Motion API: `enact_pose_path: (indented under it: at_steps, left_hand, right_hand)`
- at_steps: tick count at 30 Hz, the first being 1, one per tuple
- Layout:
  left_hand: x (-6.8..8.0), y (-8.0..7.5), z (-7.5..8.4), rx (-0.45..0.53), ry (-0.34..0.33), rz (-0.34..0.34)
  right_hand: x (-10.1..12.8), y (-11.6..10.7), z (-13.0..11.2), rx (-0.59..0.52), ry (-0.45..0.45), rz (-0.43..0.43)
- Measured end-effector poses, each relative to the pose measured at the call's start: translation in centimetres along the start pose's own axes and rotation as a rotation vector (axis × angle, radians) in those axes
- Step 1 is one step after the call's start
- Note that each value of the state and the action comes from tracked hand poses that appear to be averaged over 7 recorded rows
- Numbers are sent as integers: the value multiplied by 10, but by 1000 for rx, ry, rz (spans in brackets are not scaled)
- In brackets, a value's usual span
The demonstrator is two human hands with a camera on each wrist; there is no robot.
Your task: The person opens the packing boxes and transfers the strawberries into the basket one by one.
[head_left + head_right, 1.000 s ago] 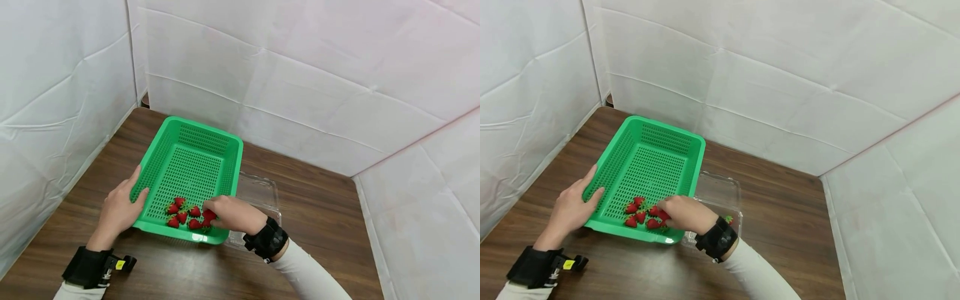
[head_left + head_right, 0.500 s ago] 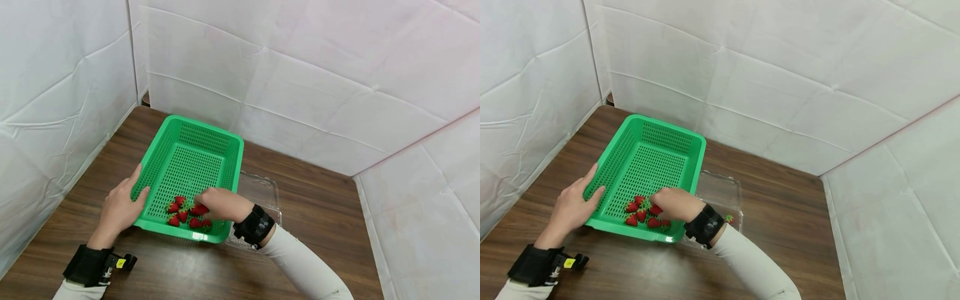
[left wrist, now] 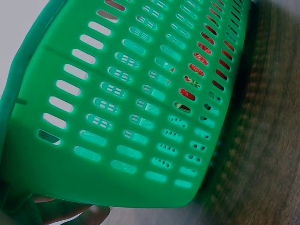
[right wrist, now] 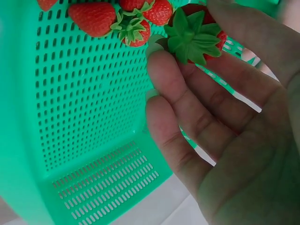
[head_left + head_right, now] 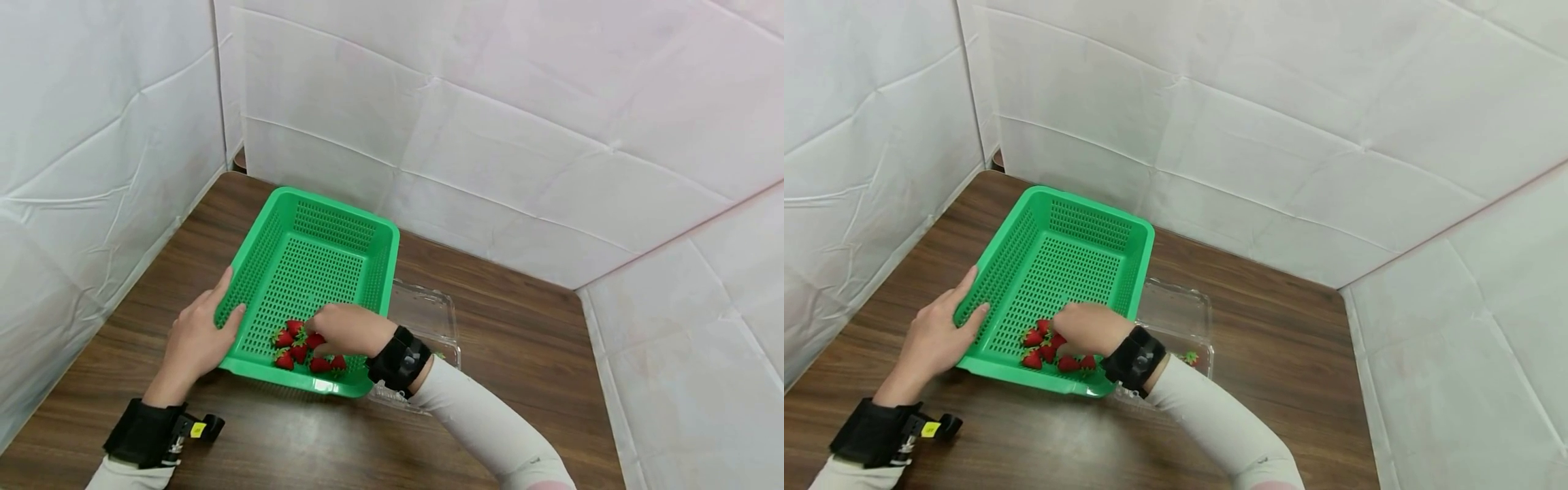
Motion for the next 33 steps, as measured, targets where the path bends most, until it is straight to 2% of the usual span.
enact_pose_path:
  at_steps: [8, 19, 33]
  left_hand:
    - [0, 0, -1, -1, -2, 5]
    - [0, 0, -1, 0, 0, 9]
    - [0, 1, -1, 12, 11, 34]
  right_hand:
    - [-14, 6, -2, 22, -3, -47]
    - [-30, 14, -8, -26, 24, -157]
    - [-41, 22, -11, 48, 41, -173]
Point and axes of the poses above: each hand's wrist, its own x-axis away from the middle knuckle, its own y-axis out of the palm, z = x × y, the point moved 3 cm from there along -x, towards the middle knuckle, and after that the axes turned 1 degree about x, right-handed, at the moved point
